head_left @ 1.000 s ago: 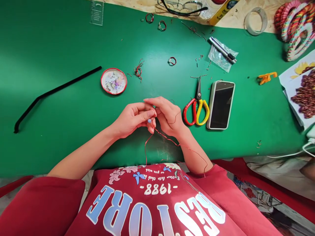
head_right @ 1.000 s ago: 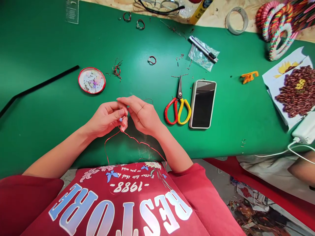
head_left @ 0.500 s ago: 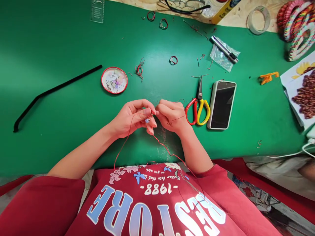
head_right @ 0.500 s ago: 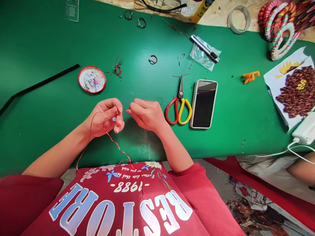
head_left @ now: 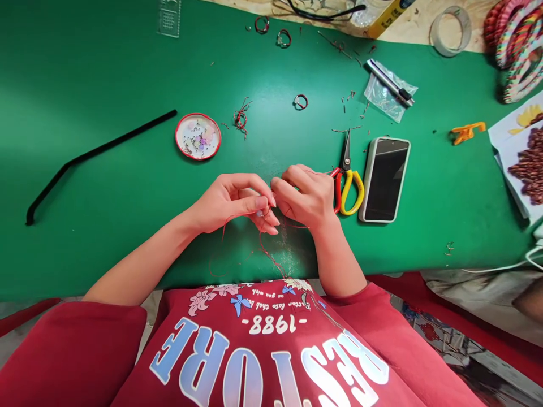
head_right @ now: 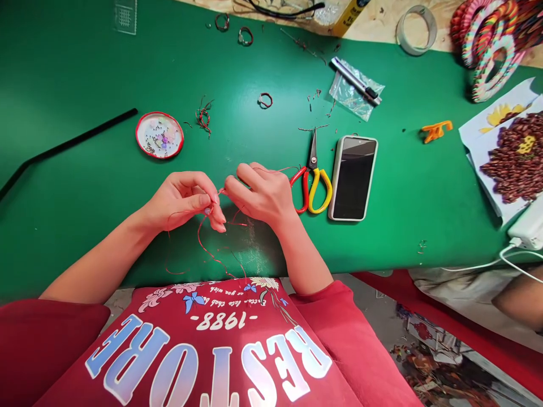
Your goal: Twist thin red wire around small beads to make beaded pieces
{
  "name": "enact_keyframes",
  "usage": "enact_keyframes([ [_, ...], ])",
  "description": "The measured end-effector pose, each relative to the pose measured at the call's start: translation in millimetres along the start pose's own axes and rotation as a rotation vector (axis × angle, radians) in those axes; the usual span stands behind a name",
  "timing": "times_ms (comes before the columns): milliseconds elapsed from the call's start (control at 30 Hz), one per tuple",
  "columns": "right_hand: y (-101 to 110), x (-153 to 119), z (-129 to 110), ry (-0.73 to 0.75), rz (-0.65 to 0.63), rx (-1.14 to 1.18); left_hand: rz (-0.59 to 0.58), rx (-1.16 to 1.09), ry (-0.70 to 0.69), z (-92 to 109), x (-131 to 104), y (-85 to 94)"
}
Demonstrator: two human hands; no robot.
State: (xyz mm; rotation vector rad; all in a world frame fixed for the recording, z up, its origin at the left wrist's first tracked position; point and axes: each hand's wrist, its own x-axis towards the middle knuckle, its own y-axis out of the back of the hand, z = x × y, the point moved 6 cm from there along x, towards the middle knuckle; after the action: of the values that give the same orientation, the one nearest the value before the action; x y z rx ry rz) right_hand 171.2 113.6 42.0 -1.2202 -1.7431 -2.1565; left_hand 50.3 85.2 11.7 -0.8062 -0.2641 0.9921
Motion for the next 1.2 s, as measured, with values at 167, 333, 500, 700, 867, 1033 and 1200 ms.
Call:
enact_keyframes([
  [167, 2, -1, 0, 0.001, 0.011, -0.024, 0.000, 0.105, 0.000, 5, -1, -1.4],
  [333, 5, 2, 0, -0.022, 0.022, -0.015, -0.005, 0.092, 0.019, 6, -2, -0.2],
  [500, 3, 0, 6, -0.045, -0.008, -0.061, -0.064, 0.024, 0.038, 5, -3, -1.1],
  [700, 2, -10, 27, -0.152, -0.050, -0.107, -0.067, -0.016, -0.009, 12, -1, -2.8],
  [867, -5, -16, 40, -0.335, -0.225, -0.063, 0.023, 0.042, -0.034, 12, 1, 2.1],
  [1033, -4, -9, 25, -0.342, -0.263, 0.132, 0.188, 0.089, -0.093, 11, 3, 10.6],
  [1200, 0, 1, -6, -0.217, -0.072, 0.301, 0.225, 0.077, -0.095, 8, 5, 10.8],
])
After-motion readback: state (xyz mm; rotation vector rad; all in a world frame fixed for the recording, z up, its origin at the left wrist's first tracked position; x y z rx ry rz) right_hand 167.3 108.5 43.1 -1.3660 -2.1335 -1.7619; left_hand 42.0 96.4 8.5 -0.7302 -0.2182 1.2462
